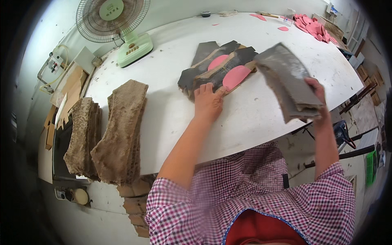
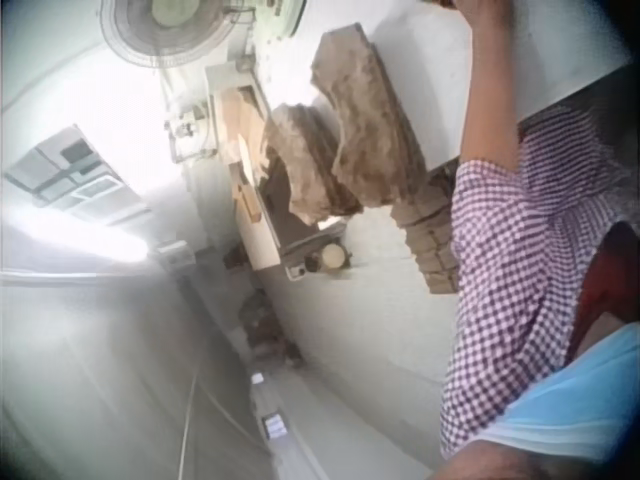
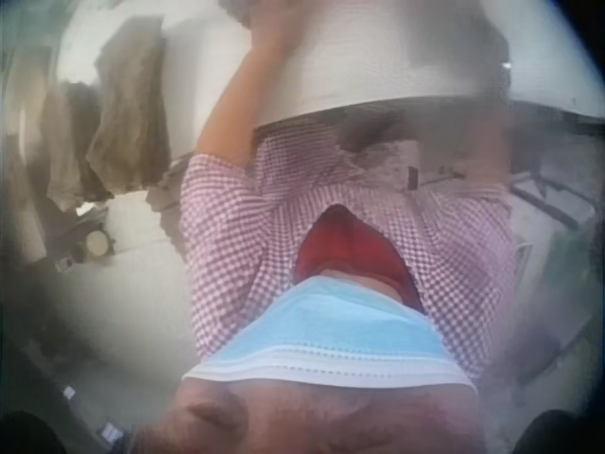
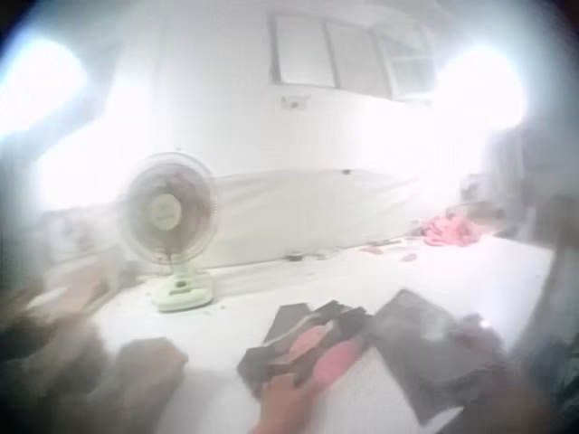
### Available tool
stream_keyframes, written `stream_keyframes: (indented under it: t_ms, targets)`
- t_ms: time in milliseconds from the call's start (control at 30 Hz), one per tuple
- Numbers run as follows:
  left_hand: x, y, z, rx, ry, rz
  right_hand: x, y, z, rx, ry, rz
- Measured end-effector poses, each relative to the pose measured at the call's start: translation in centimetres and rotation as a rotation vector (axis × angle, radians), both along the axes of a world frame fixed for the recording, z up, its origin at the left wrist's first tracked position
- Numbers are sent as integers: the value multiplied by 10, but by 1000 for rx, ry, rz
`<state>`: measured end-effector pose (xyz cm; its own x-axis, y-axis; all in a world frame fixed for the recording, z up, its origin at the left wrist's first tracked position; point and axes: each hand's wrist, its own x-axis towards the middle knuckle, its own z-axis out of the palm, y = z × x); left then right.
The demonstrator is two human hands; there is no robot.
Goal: The person repeatedly picks up individual fabric pieces from a stack on a white table, unfolds them to inspect the edges and seams, and places them back down. This cycle continues throughout the clip without any additional tools or final assembly.
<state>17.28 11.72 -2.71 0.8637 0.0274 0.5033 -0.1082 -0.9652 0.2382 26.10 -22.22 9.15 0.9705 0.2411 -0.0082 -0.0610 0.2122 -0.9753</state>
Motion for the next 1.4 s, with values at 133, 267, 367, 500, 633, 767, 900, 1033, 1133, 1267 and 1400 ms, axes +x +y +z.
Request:
stream_keyframes:
  t_ms: [133,267,367,500,633,767,900,1033,1133,1267,1400]
  targets:
    - [2,1,-1,0,-20,-35,-44,-41,76,-465,-333,-129]
    - [-10,12,2,-111,-34,-17,-68,16,101,-1142,-527,345]
    - [-3,10,-2,-464,-216,-104,-75,71,70,-1308,-298,461]
    - [-46,-2,33,-1588,281,-298,-58,100,-6,-777,-123,532]
    - [-80,-1,36,-1576,163,-71,-67,91,-17,-824,-275,528]
    - [-120,-9,36,-872,-44,110,-96,92,-43,-555,-699,323]
    - [-108,-19,37,-1218,92,162,-112,118,-52,-683,-829,384]
    - [-90,-19,50,-1691,228,-30,-133,141,-47,-801,-643,342]
    - [-83,-34,51,-1721,223,-110,-133,134,-38,-688,-399,335]
    - [-88,-61,47,-1408,122,-159,-131,121,-41,-698,-287,258]
    - [-78,-54,28,-1302,32,-101,-107,89,-44,-440,-123,248]
